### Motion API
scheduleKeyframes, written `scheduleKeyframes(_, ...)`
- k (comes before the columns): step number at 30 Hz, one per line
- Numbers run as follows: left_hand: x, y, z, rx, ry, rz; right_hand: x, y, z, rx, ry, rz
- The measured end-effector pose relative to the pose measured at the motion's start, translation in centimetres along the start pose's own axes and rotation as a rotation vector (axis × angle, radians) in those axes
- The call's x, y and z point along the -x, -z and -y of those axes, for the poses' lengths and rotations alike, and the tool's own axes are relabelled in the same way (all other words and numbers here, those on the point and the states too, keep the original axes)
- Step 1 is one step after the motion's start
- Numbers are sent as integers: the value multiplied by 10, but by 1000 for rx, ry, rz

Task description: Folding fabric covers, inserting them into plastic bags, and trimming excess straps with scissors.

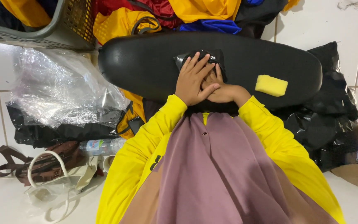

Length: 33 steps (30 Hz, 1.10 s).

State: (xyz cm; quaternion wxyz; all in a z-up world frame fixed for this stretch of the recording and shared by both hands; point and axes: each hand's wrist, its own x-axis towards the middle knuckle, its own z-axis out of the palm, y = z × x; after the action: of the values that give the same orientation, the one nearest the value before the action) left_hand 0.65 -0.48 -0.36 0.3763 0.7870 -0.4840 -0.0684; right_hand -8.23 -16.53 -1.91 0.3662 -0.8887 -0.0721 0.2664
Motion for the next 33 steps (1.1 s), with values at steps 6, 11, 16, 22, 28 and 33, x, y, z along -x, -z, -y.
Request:
scheduleKeyframes(6,-13,-9,31,240,145,43,9,39,45,-123,27,122)
scheduleKeyframes(11,-12,36,65,1227,274,86,23,23,73,115,67,-223)
scheduleKeyframes(16,-2,51,63,1895,238,-100,37,-9,72,307,204,-717)
scheduleKeyframes(22,4,56,73,2197,175,-170,56,9,73,506,171,-732)
scheduleKeyframes(28,-2,61,56,1854,192,-331,98,59,123,149,156,-822)
scheduleKeyframes(33,-3,63,54,1618,115,-184,126,79,146,-461,29,-777)
